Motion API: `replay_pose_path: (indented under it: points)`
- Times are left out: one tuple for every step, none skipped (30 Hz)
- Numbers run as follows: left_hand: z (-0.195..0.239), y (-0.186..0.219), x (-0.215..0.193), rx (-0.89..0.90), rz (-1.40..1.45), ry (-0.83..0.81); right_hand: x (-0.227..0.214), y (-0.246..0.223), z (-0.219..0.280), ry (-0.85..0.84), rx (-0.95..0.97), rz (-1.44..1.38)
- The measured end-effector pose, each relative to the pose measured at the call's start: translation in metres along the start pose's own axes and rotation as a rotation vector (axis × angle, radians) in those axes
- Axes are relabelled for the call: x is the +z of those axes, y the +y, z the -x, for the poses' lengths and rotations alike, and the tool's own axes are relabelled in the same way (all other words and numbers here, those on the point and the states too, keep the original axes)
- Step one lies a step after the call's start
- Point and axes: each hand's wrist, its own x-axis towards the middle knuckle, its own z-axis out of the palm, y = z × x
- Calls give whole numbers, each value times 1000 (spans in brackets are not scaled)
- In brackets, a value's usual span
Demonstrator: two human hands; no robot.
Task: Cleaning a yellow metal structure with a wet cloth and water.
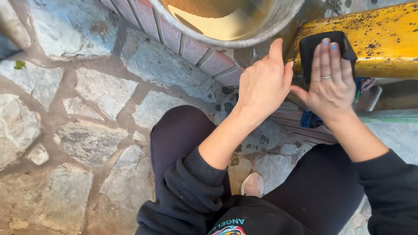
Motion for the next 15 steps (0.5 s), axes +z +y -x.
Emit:
replay_pose_path:
  points:
    - [1, 1, -1, 8, -10, -4, 2, -9, 6, -4, 12, -4]
    - [3, 4, -4, 26, 9, -3, 3, -17, 12, 26, -85, -145]
    - [1, 5, -8, 43, 26, 17, 7, -25, 10, 74, -186, -283]
    - [-1, 3, -11, 51, 16, 32, 10, -17, 13, 91, -175, -280]
    - [2, 2, -12, 24, 30, -10, 13, -8, 22, 116, -158, -186]
    - [4, 0, -11, -2, 45, -52, 17, 1, 30, 142, -140, -92]
    - [3, -1, -13, -13, 48, -52, 15, -2, 28, 143, -150, -97]
    - [2, -2, -13, 13, 56, -14, 13, -4, 26, 75, -138, 31]
    - [2, -2, -14, 41, 64, 23, 11, -6, 26, 5, -126, 158]
    - [4, -2, -11, 32, 66, 22, 10, -16, 30, 6, -133, 154]
    - [1, -4, -11, 38, 60, 8, 12, -27, 25, 74, -133, -116]
    - [-2, -5, -12, 43, 53, -6, 15, -38, 19, 140, -139, -391]
    - [-2, -7, -9, 42, 50, -5, 14, -29, 18, 142, -138, -392]
    - [-3, -9, -5, 43, 13, 3, 14, -20, 16, 84, -178, -110]
    - [-3, -11, 0, 38, -16, 10, 14, -9, 16, 24, -227, 169]
